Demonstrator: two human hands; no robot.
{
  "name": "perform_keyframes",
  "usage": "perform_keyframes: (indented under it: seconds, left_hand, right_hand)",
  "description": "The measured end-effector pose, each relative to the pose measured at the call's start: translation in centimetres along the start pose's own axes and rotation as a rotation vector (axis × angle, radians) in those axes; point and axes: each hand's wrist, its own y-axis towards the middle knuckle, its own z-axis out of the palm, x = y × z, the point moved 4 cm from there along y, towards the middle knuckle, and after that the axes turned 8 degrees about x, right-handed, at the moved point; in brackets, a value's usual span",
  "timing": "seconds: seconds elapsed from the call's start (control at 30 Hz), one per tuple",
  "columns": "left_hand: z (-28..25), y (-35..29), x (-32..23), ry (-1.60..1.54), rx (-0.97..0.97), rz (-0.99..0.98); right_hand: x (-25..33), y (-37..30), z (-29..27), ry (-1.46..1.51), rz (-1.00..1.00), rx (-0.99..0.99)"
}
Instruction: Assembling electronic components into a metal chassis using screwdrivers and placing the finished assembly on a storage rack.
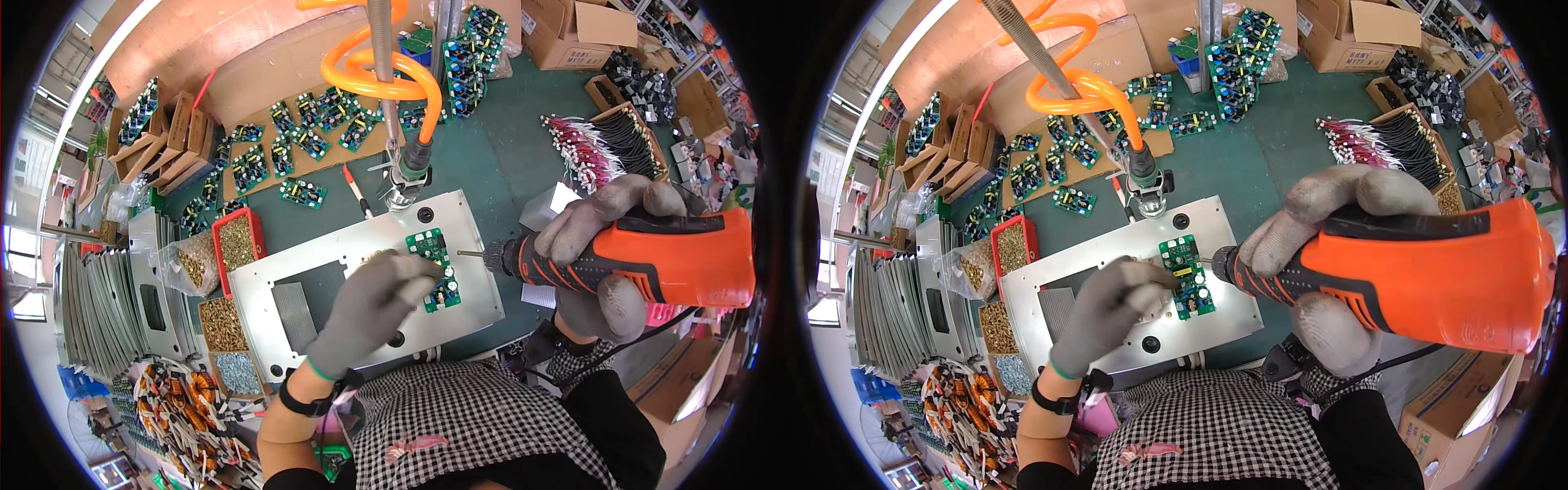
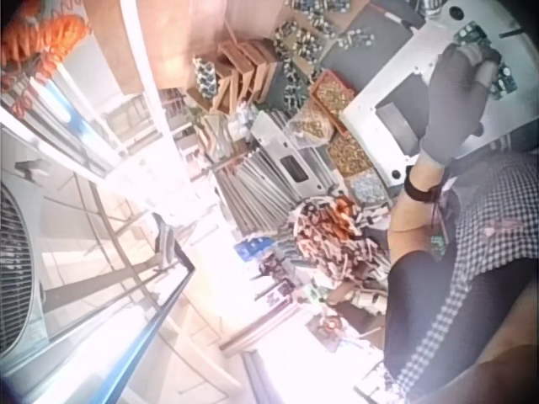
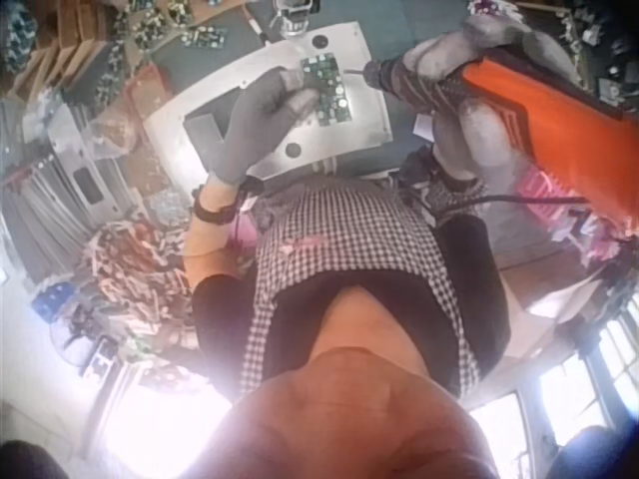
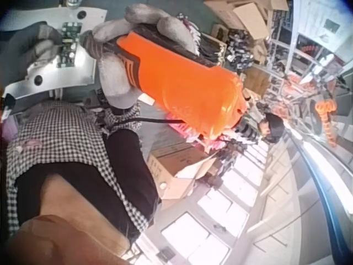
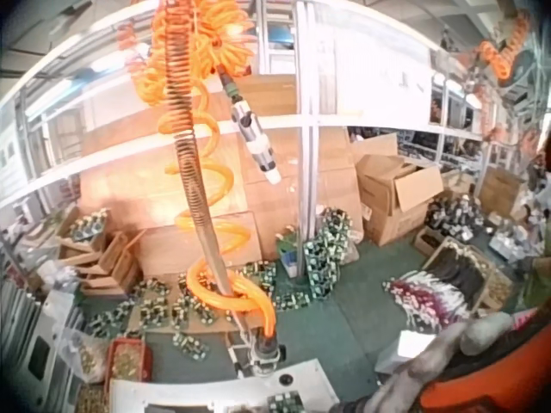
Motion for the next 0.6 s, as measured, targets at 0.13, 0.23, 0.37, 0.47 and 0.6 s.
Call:
perform_keyframes:
  seconds: [0.13, 0.23, 0.37, 0.47, 0.6]
  left_hand:
    - [5.2, 2.7, 1.6, 1.13, 0.366, -0.045]
    - [6.6, 4.1, 3.2, 1.225, 0.409, -0.103]
    - [6.8, 4.6, 4.1, 1.202, 0.441, -0.121]
    - [7.3, 4.4, 3.7, 1.233, 0.43, -0.091]
    - [7.3, 4.5, 2.7, 1.309, 0.371, -0.027]
  right_hand:
    - [-1.4, -0.6, -0.4, 0.02, 0.062, -0.096]
    - [-1.8, -0.8, -0.8, 0.005, 0.091, -0.101]
    - [-2.5, -1.3, -1.4, -0.035, 0.155, -0.163]
    - [-3.8, -1.6, -1.9, 0.013, 0.125, -0.167]
    - [-5.0, -2.0, -2.5, 0.04, 0.173, -0.185]
